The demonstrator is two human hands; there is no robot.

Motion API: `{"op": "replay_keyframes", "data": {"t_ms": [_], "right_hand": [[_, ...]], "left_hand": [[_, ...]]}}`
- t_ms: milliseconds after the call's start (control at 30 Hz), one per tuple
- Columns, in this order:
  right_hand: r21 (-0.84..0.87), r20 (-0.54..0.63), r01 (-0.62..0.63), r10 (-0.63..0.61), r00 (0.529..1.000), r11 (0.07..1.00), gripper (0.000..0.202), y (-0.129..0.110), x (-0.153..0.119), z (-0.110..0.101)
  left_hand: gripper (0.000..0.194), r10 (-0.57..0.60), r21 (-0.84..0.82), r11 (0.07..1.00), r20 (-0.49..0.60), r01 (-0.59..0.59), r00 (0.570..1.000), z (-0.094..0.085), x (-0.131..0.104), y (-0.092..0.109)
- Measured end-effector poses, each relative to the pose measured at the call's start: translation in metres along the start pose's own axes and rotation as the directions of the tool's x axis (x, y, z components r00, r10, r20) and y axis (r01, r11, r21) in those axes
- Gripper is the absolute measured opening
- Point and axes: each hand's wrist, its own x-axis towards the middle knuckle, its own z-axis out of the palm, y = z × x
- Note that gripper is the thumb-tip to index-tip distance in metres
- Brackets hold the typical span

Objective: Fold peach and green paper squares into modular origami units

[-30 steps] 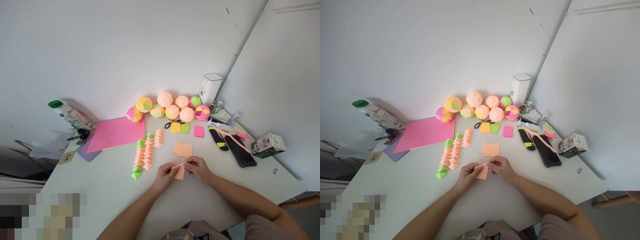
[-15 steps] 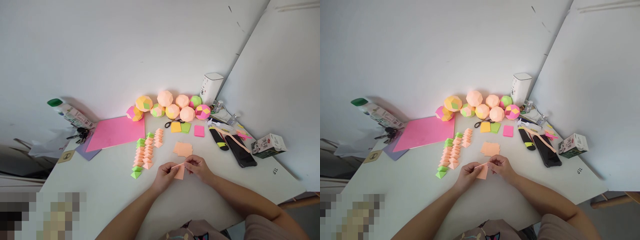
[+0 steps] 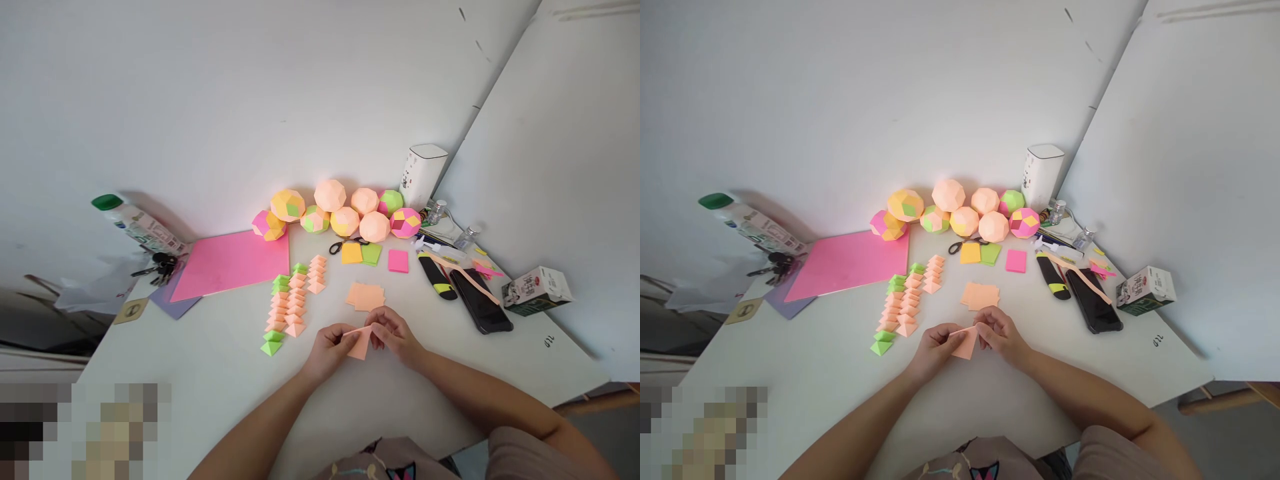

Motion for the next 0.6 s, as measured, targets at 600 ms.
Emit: {"op": "replay_keyframes", "data": {"t_ms": [600], "right_hand": [[-0.176,0.045,-0.026,0.034,0.998,0.984,0.019,0.0012,0.0,0.0004]], "left_hand": [[0.025,0.063,-0.013,0.998,-0.006,-0.063,0.998,0.0007,0.0012,-0.0011]]}}
